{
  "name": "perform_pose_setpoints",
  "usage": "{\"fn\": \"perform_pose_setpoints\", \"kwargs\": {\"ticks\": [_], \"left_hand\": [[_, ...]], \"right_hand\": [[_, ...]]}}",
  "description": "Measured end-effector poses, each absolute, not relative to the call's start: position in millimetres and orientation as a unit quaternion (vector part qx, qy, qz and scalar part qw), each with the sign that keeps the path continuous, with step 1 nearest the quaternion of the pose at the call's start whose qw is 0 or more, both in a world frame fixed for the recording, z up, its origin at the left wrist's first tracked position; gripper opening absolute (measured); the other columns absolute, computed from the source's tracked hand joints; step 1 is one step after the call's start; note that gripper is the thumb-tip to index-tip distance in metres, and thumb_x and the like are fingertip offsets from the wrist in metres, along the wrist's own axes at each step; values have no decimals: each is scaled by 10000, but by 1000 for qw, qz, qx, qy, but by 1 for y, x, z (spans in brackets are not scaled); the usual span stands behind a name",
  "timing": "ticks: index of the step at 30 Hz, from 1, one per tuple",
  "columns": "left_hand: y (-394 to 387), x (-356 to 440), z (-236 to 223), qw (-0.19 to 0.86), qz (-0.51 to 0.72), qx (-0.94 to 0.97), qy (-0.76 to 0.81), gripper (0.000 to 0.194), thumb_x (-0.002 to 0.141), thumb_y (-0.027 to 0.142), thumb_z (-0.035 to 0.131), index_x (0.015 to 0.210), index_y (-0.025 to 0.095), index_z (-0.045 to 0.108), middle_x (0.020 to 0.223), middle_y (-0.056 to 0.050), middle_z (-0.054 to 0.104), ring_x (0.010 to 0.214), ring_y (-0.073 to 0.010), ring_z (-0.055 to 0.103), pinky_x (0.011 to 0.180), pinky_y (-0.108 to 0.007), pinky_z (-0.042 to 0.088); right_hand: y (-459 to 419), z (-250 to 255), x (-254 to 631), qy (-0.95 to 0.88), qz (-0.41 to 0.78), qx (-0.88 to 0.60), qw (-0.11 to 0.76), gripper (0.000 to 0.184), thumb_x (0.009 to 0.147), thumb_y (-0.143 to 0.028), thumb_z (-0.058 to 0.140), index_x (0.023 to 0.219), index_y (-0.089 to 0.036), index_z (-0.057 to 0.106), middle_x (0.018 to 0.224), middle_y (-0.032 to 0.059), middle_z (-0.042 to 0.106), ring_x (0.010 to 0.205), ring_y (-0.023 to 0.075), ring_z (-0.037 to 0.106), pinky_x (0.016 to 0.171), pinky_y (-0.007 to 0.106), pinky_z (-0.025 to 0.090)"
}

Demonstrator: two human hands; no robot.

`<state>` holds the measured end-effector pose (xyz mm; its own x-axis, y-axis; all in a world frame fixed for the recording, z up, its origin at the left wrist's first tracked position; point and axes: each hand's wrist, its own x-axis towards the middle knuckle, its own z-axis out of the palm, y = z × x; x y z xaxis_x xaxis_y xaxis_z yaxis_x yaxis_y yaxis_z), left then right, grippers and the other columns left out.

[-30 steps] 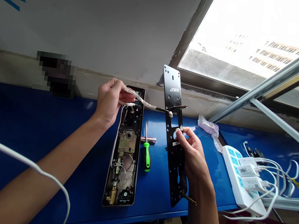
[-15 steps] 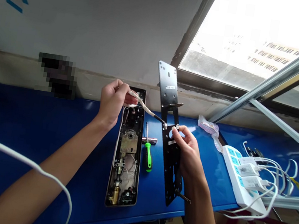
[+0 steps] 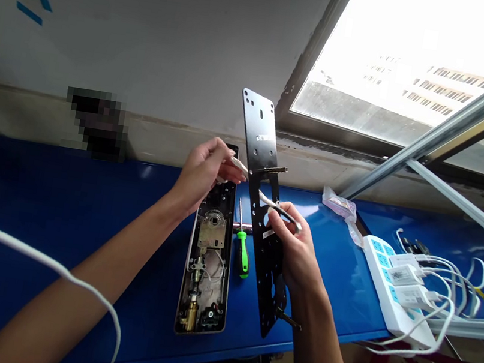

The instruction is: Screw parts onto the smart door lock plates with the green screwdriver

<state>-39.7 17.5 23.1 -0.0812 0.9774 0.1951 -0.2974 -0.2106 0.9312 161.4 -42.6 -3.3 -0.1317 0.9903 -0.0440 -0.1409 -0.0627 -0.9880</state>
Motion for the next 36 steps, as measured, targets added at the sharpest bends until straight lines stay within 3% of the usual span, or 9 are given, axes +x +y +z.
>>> {"fn": "perform_pose_setpoints", "kwargs": {"ticks": [3,9,12,15,20,25,31,36], "left_hand": [[18,-36,20,509,606,489,367,238,923,325,640,777,225,480,672,26,652,560,-103,636,561,-199,524],[21,-51,19,400,615,560,384,339,992,369,587,703,211,507,684,11,603,616,-111,602,642,-236,522],[16,-61,27,367,560,637,382,302,949,347,636,693,211,555,606,25,538,535,-112,505,558,-249,452],[10,-66,33,385,468,705,368,223,917,341,677,743,217,612,549,35,536,484,-118,482,501,-253,395],[8,-63,32,440,433,710,338,175,854,330,761,781,196,675,737,-18,721,680,-172,690,641,-268,540],[14,-68,27,509,421,676,326,269,871,447,758,813,186,734,847,-65,776,794,-220,757,729,-299,616],[31,-84,18,594,501,490,396,489,932,632,590,885,174,754,784,-116,784,639,-231,757,521,-285,598],[29,-97,25,556,470,518,449,488,849,653,745,847,166,753,767,-83,770,619,-173,728,506,-212,556]], "right_hand": [[-44,-2,157,-489,569,-448,487,366,853,-503,803,827,-238,553,641,-75,427,520,62,339,462,200,272],[-46,-1,154,-487,547,-466,496,349,856,-520,791,820,-254,569,646,-60,431,547,97,328,484,246,258],[-43,-2,154,-483,544,-462,506,347,860,-516,792,811,-259,564,639,-61,423,542,97,324,484,248,253],[-40,-2,153,-485,542,-453,515,335,883,-491,781,792,-251,566,651,-54,445,560,94,361,501,244,283],[-41,-4,143,-477,579,-430,502,268,869,-483,799,946,-297,622,682,-57,547,522,88,439,496,240,354],[-40,-7,129,-453,615,-430,482,344,829,-509,820,972,-312,577,728,-45,674,547,137,586,514,264,454],[-36,-11,113,-462,590,-447,488,306,831,-517,800,958,-311,614,762,-37,653,614,148,598,519,268,459],[-28,-22,102,-483,536,-485,494,334,859,-576,749,1035,-316,632,814,-17,659,701,178,640,607,310,530]]}}
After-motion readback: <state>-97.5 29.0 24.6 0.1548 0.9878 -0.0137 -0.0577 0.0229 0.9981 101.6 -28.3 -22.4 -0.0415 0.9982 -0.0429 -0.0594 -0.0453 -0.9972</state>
